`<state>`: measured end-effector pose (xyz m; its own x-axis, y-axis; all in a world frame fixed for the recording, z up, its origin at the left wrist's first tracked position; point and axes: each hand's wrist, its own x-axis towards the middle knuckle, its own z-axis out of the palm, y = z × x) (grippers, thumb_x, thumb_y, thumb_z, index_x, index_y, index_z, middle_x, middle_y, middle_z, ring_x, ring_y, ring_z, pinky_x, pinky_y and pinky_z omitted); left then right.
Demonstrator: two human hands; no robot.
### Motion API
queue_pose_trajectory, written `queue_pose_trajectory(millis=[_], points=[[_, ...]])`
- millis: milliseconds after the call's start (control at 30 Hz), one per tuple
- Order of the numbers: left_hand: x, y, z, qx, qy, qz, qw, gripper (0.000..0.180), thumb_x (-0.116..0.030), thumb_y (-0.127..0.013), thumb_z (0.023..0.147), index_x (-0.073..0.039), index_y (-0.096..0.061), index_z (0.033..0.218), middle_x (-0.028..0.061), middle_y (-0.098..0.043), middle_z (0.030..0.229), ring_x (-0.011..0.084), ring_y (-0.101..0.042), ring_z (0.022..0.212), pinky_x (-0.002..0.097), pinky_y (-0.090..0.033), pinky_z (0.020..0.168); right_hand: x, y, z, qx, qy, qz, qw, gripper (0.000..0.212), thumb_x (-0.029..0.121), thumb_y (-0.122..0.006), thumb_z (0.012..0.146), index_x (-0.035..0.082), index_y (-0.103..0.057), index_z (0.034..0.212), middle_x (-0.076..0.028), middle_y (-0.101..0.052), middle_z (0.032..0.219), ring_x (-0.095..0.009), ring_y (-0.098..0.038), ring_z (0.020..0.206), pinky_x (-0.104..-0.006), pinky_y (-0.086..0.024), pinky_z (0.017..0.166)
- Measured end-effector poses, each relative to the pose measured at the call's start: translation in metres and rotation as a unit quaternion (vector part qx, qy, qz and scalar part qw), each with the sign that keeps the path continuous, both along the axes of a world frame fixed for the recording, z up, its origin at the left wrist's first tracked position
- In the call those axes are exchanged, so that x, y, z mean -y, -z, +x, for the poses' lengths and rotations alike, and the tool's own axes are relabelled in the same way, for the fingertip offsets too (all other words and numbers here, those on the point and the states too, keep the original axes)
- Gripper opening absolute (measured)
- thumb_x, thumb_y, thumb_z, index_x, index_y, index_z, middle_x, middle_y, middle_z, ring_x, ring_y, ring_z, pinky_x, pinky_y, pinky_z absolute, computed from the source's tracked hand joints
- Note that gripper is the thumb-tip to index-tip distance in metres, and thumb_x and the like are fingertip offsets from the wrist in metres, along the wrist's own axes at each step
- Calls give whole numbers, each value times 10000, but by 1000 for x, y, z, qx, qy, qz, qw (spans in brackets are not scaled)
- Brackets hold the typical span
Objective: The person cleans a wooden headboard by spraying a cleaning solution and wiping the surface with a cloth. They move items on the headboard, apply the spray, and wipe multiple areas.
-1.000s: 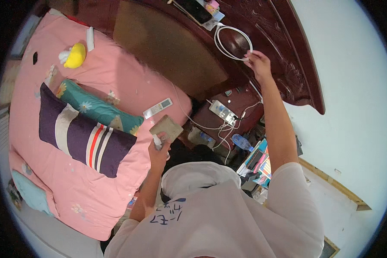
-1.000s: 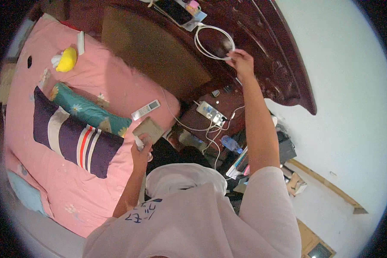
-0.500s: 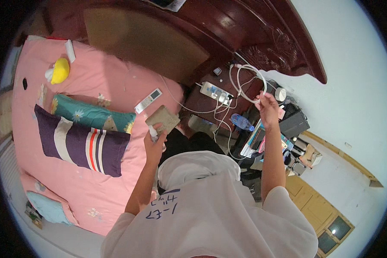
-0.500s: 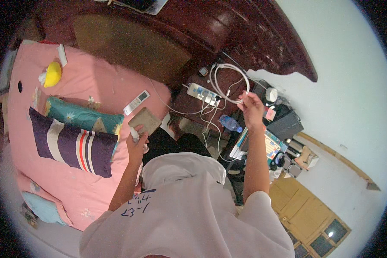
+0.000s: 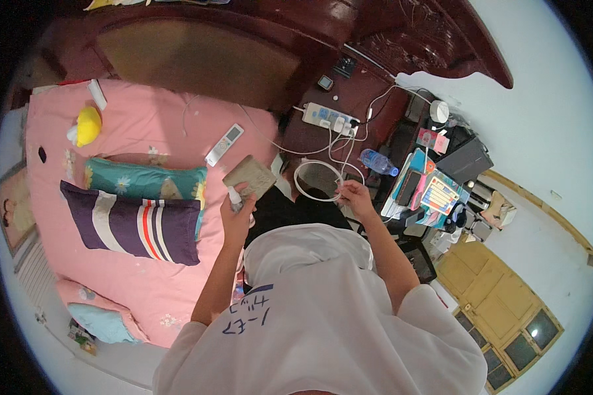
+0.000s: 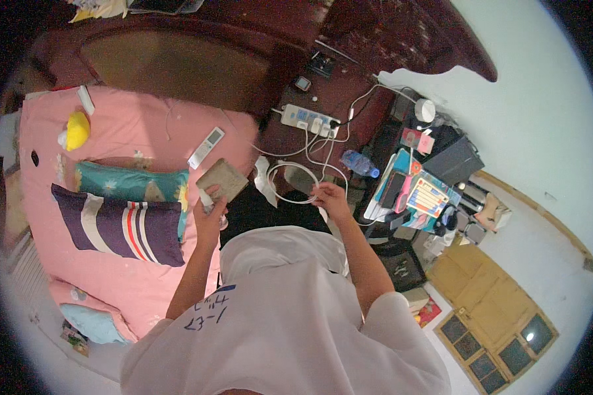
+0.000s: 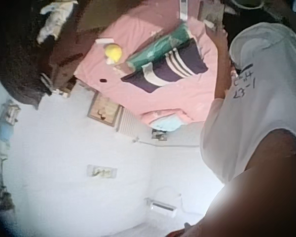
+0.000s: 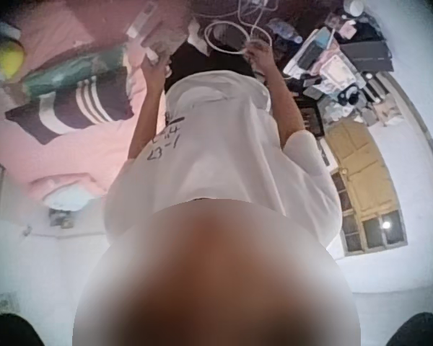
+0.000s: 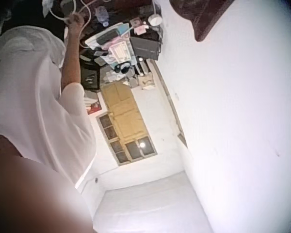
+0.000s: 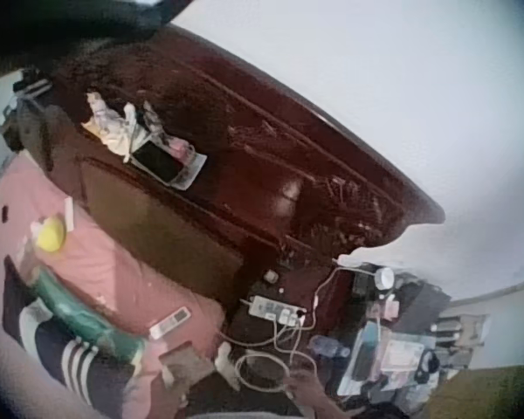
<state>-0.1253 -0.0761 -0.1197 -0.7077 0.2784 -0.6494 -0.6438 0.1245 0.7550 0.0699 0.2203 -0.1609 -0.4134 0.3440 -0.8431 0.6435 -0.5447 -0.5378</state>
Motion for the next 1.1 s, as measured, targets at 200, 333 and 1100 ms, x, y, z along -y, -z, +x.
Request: queue_pose_trajectory(millis=[200, 333, 1100], points=[[3, -13, 2, 0, 16, -53, 998, 349, -114, -710, 879, -28, -597, 1198, 9, -609, 826, 79, -534, 661, 216, -417, 564, 10, 102, 14, 6, -14, -24, 1000, 97, 85, -663, 918, 44, -653, 1005, -45, -675, 860, -141, -660, 755, -289, -580, 658], [12, -18, 9, 28, 44, -82, 995, 350, -130, -704, 887, -26, -590, 1202, 11, -604, 843, 80, -537, 675, 218, -421, 575, 7, 116, -11, 19, -119, 5, 993, 64, 74, -652, 922, 33, -657, 970, -41, -670, 839, -129, -646, 739, -283, -568, 649], [-15, -18, 22, 20, 117, -101, 988, 359, -121, -683, 897, -28, -575, 1227, 4, -585, 798, 78, -534, 661, 216, -409, 566, -32, 5, -10, -95, -286, 336, 892, 149, 79, -648, 912, -6, -693, 1025, -99, -675, 857, -147, -635, 703, -278, -515, 614]])
